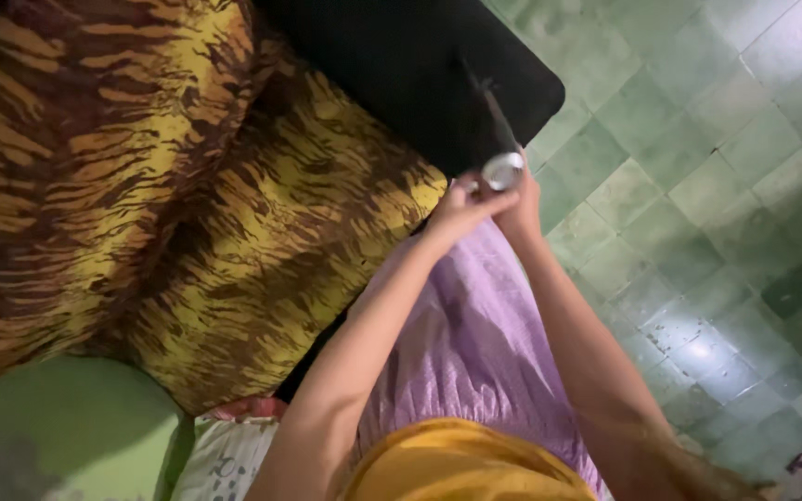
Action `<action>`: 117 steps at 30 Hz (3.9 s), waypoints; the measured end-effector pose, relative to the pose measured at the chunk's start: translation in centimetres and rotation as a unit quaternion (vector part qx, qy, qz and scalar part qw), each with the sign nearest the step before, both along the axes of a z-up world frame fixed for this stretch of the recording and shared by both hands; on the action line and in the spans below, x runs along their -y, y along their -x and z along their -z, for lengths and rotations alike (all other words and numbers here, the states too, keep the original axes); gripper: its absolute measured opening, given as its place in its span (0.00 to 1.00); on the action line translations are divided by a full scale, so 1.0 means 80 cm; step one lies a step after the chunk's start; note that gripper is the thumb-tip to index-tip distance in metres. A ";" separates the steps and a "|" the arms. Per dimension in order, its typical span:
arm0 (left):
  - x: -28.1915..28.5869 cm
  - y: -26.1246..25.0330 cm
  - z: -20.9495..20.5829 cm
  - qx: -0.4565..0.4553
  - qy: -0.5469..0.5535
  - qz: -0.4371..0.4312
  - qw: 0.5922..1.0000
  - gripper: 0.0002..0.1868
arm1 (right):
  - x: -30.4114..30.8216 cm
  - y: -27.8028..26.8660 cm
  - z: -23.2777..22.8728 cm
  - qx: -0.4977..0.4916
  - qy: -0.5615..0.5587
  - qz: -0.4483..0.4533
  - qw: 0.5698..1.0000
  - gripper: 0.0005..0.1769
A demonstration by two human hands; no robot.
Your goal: The person uses a handheld vacuum to clean a bed. They move the device across a tiger-print blanket and pillows, using their hand to move a cow-print pillow and a small piece of cloth while cleaning the surface.
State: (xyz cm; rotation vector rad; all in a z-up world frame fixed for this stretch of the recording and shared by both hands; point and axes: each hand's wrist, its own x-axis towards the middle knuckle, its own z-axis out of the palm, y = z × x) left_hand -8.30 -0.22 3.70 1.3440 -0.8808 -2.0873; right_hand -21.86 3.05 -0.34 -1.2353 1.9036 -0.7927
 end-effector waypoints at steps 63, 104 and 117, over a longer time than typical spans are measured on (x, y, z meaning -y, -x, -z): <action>0.057 0.067 0.010 0.054 0.244 0.110 0.962 0.30 | 0.047 0.064 -0.044 0.066 -0.003 0.062 0.996 0.19; 0.085 0.058 0.068 0.102 0.084 0.168 0.977 0.35 | 0.179 0.201 -0.094 0.148 -0.189 0.188 0.952 0.08; 0.088 -0.010 0.088 0.105 0.072 0.055 0.990 0.31 | 0.214 0.226 -0.085 0.211 -0.251 0.194 0.925 0.08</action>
